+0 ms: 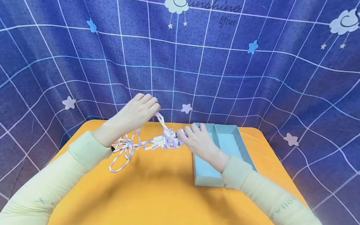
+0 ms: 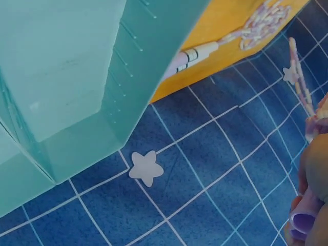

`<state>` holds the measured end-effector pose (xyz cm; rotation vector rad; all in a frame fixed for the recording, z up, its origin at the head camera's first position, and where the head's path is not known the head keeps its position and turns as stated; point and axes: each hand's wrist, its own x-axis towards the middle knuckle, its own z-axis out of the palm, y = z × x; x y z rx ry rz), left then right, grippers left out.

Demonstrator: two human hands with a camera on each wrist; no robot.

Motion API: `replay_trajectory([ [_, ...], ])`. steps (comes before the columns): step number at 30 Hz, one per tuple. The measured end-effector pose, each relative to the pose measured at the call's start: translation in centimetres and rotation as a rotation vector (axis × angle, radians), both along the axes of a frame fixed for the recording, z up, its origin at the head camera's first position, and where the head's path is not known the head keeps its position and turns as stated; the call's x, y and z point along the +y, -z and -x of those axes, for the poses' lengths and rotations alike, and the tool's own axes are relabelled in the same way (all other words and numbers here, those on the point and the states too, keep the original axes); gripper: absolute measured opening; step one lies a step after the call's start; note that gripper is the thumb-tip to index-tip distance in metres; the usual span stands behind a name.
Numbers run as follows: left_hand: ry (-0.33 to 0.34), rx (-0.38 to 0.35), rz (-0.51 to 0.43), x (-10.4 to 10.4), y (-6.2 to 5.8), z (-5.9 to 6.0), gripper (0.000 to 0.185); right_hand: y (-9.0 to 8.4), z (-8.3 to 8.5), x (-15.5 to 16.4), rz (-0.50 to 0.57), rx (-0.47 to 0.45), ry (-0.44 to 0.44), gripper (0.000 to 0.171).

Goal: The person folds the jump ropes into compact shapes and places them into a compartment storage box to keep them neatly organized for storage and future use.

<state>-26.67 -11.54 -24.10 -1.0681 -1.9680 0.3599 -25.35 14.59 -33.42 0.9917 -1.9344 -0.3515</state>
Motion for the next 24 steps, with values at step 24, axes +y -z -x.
replay_trajectory([
  [24,-0.057,0.007,-0.015,-5.0,2.2,5.0,0.022,-0.4,-2.2,1.6,-0.025,-0.241,-0.147,0.028],
])
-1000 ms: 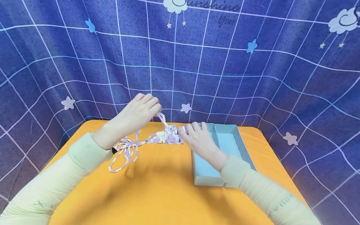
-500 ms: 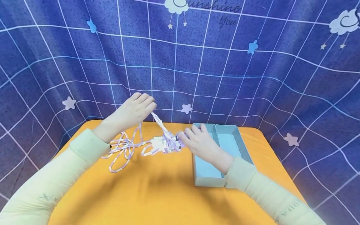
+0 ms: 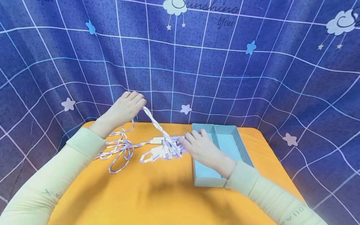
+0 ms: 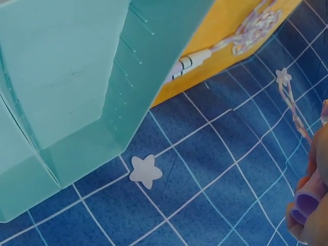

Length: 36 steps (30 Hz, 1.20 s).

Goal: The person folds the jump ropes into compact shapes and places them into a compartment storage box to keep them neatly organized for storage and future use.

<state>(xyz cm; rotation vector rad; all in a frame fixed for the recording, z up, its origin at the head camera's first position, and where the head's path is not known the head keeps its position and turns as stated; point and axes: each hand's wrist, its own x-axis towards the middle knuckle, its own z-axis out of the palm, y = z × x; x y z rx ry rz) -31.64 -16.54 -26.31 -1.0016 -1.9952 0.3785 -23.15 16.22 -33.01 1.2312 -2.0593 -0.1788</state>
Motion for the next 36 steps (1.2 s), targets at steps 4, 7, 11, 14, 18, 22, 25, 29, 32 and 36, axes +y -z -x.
replay_trajectory([
  [4,-0.025,0.009,-0.02,-0.1,0.5,0.3,0.018,-0.1,0.0,0.0,0.017,0.005,-0.03,0.027],
  [7,-0.033,-0.023,-0.027,-0.2,1.1,0.6,0.016,-0.1,0.0,-0.1,0.019,0.01,-0.053,0.027],
  [11,-0.021,-0.067,-0.037,0.0,2.0,0.8,0.015,-0.2,-0.1,-0.2,0.026,0.013,-0.069,0.024],
  [14,-0.024,-0.089,-0.05,0.1,2.7,0.9,0.014,-0.4,-0.3,-0.3,0.039,0.009,-0.061,0.02],
  [18,-0.038,-0.115,-0.036,0.4,3.7,1.0,0.014,-0.7,-0.6,-0.4,0.058,-0.002,-0.027,0.014],
  [22,-0.049,-0.108,-0.003,0.9,4.8,1.1,0.015,-1.1,-0.8,-0.6,0.111,-0.017,-0.029,0.01],
  [25,-0.035,-0.102,-0.01,1.2,5.9,1.1,0.016,-1.2,-0.9,-0.7,0.157,-0.008,-0.08,0.011],
  [29,-0.025,-0.119,-0.038,1.8,7.2,0.7,0.015,-1.3,-0.9,-0.7,0.188,0.032,-0.131,0.013],
  [32,-0.032,-0.138,-0.042,2.3,8.2,0.3,0.013,-1.3,-0.8,-0.7,0.213,0.053,-0.139,0.02],
  [36,-0.008,-0.131,-0.047,2.8,9.9,0.0,0.012,-1.5,-0.7,-0.7,0.247,0.058,-0.127,0.026],
])
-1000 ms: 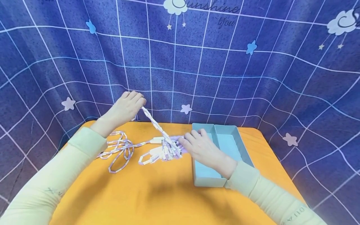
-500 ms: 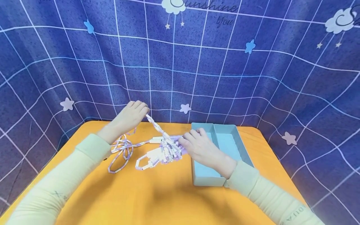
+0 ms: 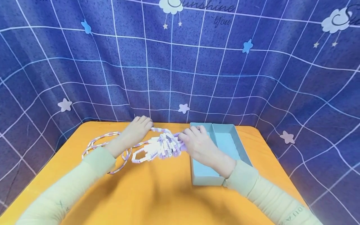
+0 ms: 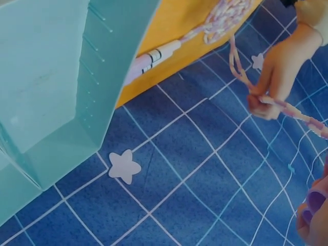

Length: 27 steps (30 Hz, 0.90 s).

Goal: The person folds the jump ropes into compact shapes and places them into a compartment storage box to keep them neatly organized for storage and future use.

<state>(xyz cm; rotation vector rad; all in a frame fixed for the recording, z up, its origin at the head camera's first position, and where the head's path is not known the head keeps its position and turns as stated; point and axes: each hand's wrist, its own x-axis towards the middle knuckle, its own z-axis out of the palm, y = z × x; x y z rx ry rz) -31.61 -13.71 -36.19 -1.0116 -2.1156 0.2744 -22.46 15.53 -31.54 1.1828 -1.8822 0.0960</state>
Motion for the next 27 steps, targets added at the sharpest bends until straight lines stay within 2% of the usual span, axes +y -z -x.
replay_trajectory([
  [2,0.014,0.001,-0.007,0.2,0.8,-0.2,0.01,0.0,0.1,-0.1,0.018,-0.002,0.003,0.025],
  [4,0.008,-0.03,-0.006,0.4,1.5,-0.3,0.011,-0.1,0.3,-0.2,0.038,-0.003,0.012,0.022],
  [7,-0.03,-0.156,0.012,0.7,2.2,-0.8,0.019,-0.2,0.4,-0.5,0.074,-0.002,0.031,0.02],
  [8,-0.051,-0.234,-0.001,0.8,2.3,-1.1,0.021,-0.3,0.5,-0.6,0.083,-0.006,0.046,0.019],
  [9,-0.068,-0.268,0.019,1.0,2.5,-1.4,0.021,-0.4,0.5,-0.7,0.092,-0.009,0.061,0.018],
  [11,-0.091,-0.325,0.041,1.4,2.6,-2.0,0.02,-0.6,0.6,-1.0,0.108,-0.011,0.093,0.019],
  [13,-0.095,-0.329,0.076,2.1,2.7,-2.6,0.02,-0.7,0.7,-1.1,0.121,-0.011,0.134,0.022],
  [16,-0.075,-0.267,0.099,3.3,2.8,-3.3,0.018,-0.8,0.8,-1.2,0.133,-0.01,0.198,0.023],
  [20,-0.089,-0.174,0.133,4.4,2.9,-4.4,0.018,-0.8,1.1,-1.1,0.131,-0.001,0.273,0.022],
  [27,-0.089,-0.013,0.177,5.2,2.9,-5.9,0.017,-0.8,1.6,-0.8,0.131,0.042,0.323,0.02],
])
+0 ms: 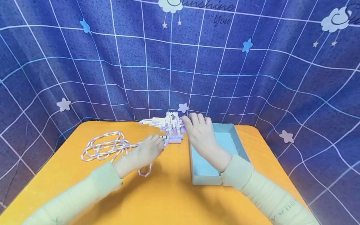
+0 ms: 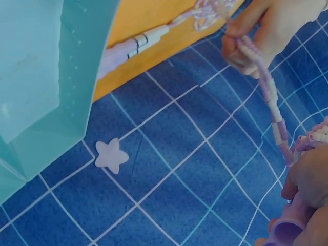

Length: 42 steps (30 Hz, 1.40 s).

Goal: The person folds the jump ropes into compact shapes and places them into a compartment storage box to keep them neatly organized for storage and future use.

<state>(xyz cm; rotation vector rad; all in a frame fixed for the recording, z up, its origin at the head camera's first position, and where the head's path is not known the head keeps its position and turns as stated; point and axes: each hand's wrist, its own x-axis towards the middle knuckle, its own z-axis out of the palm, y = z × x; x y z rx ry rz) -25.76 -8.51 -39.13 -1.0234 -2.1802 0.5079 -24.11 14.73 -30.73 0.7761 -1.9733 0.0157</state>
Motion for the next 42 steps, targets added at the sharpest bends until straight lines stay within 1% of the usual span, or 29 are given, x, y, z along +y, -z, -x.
replay_trajectory([
  [3,0.012,0.03,0.0,0.3,-0.2,-0.7,0.02,-0.1,0.2,0.1,-0.002,0.013,0.004,0.017],
  [4,0.013,0.027,-0.001,0.4,-0.3,-1.0,0.022,-0.1,0.3,0.2,-0.003,0.02,0.004,0.016],
  [7,0.024,-0.007,-0.043,0.7,-0.5,-1.8,0.027,-0.2,0.5,0.3,-0.005,0.04,0.0,0.013],
  [10,0.036,-0.067,-0.096,1.1,-0.7,-2.6,0.029,-0.2,0.8,0.4,0.004,0.054,0.004,0.016],
  [11,0.046,-0.083,-0.12,1.3,-0.7,-2.9,0.028,-0.2,0.9,0.4,0.008,0.056,0.01,0.017],
  [14,0.067,-0.108,-0.141,1.7,-0.9,-3.8,0.026,-0.1,1.3,0.7,0.029,0.075,0.061,0.018],
  [18,0.064,-0.103,-0.119,2.1,-1.4,-5.0,0.015,0.0,1.7,1.3,0.047,0.07,0.124,0.02],
  [21,0.059,-0.101,-0.119,2.4,-1.9,-5.7,0.011,0.1,1.9,1.8,0.029,0.048,0.148,0.023],
  [23,0.08,-0.09,-0.124,2.5,-2.5,-6.2,0.01,0.3,2.0,2.1,0.008,0.04,0.17,0.025],
  [25,0.114,-0.068,-0.134,2.6,-3.2,-6.7,0.012,0.5,2.1,2.4,-0.011,0.036,0.199,0.027],
  [27,0.151,-0.036,-0.144,2.6,-4.0,-7.3,0.014,0.7,2.2,2.6,-0.028,0.027,0.222,0.028],
  [29,0.173,-0.007,-0.155,2.6,-5.0,-7.8,0.016,1.0,2.1,2.8,-0.056,0.013,0.235,0.027],
  [31,0.178,0.011,-0.161,2.5,-6.0,-8.3,0.015,1.2,2.0,2.9,-0.082,0.013,0.233,0.026],
  [34,0.166,0.019,-0.155,2.2,-7.6,-8.7,0.016,1.4,1.7,3.0,-0.133,0.005,0.224,0.026],
  [35,0.16,0.019,-0.152,2.1,-8.1,-8.8,0.018,1.4,1.6,3.1,-0.145,0.007,0.221,0.027],
  [37,0.146,0.042,-0.143,1.8,-8.9,-8.8,0.02,1.5,1.4,3.1,-0.163,0.007,0.205,0.029],
  [42,0.158,0.123,-0.12,1.2,-10.9,-8.2,0.023,2.1,1.4,3.2,-0.194,0.04,0.126,0.029],
])
